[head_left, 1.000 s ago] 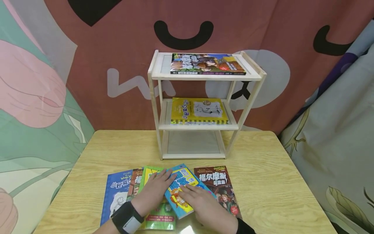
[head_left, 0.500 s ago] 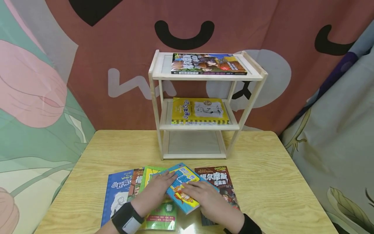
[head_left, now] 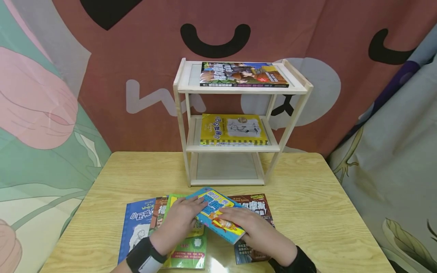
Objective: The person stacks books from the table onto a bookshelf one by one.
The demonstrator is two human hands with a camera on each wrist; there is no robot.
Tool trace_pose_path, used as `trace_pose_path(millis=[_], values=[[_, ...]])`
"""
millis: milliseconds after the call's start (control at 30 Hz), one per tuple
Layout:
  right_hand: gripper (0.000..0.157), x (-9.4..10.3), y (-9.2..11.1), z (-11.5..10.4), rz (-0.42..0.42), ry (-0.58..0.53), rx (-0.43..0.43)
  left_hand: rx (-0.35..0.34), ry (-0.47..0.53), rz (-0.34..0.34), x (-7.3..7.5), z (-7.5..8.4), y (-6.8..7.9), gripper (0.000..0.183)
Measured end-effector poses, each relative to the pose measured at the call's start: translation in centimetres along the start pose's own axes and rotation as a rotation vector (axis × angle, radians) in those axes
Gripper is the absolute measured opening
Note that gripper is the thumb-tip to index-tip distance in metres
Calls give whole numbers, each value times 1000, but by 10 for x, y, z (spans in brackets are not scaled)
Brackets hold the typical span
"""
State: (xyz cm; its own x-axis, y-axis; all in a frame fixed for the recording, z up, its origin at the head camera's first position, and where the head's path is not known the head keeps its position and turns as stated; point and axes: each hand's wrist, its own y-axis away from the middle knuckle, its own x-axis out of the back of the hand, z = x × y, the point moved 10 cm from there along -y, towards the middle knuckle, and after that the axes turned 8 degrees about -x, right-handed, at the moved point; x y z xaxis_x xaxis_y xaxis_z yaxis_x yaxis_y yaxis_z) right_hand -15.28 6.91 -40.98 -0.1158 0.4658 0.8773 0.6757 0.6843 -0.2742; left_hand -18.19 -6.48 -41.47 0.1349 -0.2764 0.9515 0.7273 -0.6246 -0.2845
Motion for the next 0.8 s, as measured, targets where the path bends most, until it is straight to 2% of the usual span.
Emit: trace_pose_path(millis=[167,267,400,500,567,700,800], values=[[47,11,4,15,36,18,-45,-52,-3,106,21,9,-2,45],[49,17,6,24,50,3,-56,-102,-24,155,33,18,-2,45],[51,25,7,31,72,-6,-41,-161,-76,135,43,33,-3,41],[54,31,7,37,80,-29,-54,-202,-99,95,47,46,-5,44],[55,33,7,40,76,-53,-72,-225,-98,92,49,53,-6,43],[54,36,5,41,65,-63,-79,-221,-93,128,55,60,-8,45],[60,38,3,43,27,-9,-137,-198,-118,141,57,59,-8,44]])
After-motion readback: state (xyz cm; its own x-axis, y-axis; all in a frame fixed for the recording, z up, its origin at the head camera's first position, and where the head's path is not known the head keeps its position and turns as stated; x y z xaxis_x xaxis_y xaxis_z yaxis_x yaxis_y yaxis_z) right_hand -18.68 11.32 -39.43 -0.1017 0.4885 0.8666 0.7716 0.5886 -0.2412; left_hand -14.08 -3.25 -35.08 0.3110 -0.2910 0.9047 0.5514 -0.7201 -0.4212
